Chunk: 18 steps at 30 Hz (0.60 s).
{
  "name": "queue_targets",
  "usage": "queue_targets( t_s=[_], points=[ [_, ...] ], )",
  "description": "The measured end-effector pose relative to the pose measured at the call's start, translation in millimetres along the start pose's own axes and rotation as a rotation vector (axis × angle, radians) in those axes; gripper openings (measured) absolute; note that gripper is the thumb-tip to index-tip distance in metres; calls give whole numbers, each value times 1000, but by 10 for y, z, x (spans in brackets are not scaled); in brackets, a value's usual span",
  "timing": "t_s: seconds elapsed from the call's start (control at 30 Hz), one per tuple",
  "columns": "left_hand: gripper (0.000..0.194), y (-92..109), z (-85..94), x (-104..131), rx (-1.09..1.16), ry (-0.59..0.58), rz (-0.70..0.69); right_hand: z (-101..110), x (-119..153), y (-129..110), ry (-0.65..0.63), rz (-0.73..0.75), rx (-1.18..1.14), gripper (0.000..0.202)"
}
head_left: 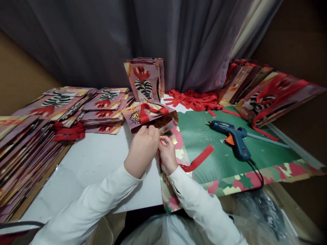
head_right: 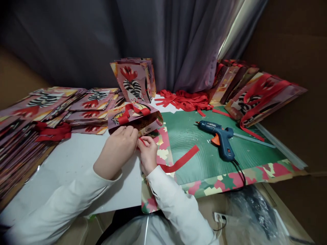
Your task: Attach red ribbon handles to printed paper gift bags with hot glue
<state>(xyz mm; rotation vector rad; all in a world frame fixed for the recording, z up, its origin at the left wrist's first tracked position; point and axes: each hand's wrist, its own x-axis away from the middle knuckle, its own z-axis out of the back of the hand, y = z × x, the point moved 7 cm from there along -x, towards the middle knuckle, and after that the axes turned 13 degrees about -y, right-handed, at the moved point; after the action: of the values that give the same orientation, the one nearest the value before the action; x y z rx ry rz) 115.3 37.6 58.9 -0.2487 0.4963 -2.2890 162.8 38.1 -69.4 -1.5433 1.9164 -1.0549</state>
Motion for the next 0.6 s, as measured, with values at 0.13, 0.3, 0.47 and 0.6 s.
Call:
queue_targets(
  t_s=[0.13, 0.3, 0.47, 0.6],
  points=[
    [29, -41, -121, -164, 247, -228, 140, 41, -6, 33, 12, -34, -49, 35],
    [24, -101, -322, -258, 389, -310, 80, 70, -13, 120, -27, -115, -62, 40],
    [20, -212, -322, -263, 495, -334, 34, 48, -2, 152, -82, -164, -18, 44],
    [25, -267, -333, -267, 587, -348, 14, 23, 11, 58, -93, -119, 52, 42]
  ],
)
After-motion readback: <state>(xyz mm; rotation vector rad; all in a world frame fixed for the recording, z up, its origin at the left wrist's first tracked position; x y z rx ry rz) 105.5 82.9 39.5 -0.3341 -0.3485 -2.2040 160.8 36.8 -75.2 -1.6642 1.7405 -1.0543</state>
